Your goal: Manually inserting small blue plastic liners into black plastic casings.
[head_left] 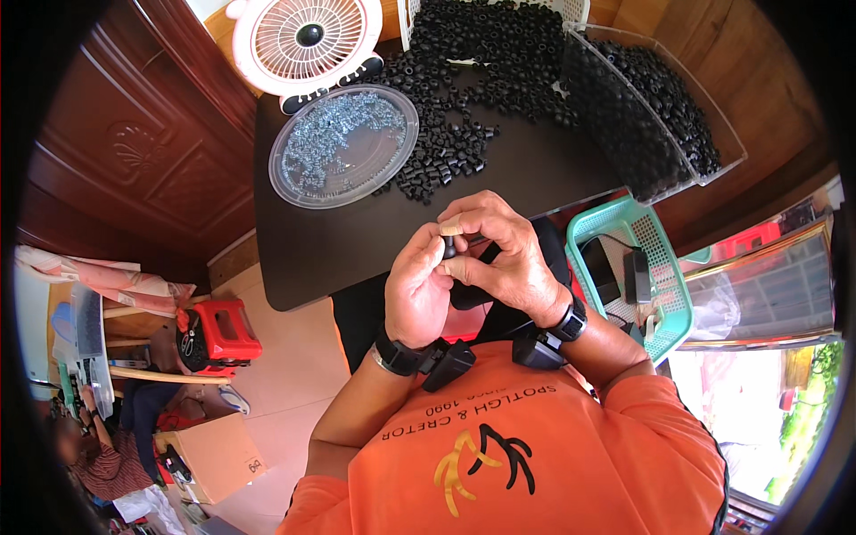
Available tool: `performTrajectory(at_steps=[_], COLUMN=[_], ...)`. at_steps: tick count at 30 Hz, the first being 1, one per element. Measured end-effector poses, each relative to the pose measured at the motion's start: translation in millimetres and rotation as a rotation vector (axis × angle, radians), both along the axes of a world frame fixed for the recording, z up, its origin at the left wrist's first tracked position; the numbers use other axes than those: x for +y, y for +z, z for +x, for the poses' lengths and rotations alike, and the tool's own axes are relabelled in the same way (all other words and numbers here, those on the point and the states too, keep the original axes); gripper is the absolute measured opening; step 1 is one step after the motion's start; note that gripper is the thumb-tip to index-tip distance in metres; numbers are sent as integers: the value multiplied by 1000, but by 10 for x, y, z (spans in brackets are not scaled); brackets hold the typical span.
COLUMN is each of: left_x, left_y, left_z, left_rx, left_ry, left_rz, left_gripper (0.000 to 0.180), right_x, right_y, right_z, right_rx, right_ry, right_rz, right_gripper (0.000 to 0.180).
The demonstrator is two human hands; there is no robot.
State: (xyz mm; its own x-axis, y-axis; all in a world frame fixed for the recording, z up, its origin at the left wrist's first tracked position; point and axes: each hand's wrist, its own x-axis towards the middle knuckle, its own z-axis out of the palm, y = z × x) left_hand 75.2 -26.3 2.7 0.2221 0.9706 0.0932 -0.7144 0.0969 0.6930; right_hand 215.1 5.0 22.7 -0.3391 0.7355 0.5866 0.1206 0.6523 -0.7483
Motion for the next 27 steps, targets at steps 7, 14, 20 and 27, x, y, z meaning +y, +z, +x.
performTrajectory(at_steps=[7,14,20,27], left_x=[-9,-29,-67,-101], left_y=[9,-15,52,-5], left_z=[-5,-32,12,38], left_rx=[-10,56,115,105], left_ry=[4,-40,37,111], left_rz=[16,5,39,46], left_gripper=[21,32,31,26], right_x=[-26,2,10,12], right_y=[68,12,11,-40], right_z=[9,18,14,-12], right_rx=[-220,-215,-213,-227], right_ry=[-133,-160,-153,-169], right_rz=[241,269,357,453], right_gripper=[39,41,41,38])
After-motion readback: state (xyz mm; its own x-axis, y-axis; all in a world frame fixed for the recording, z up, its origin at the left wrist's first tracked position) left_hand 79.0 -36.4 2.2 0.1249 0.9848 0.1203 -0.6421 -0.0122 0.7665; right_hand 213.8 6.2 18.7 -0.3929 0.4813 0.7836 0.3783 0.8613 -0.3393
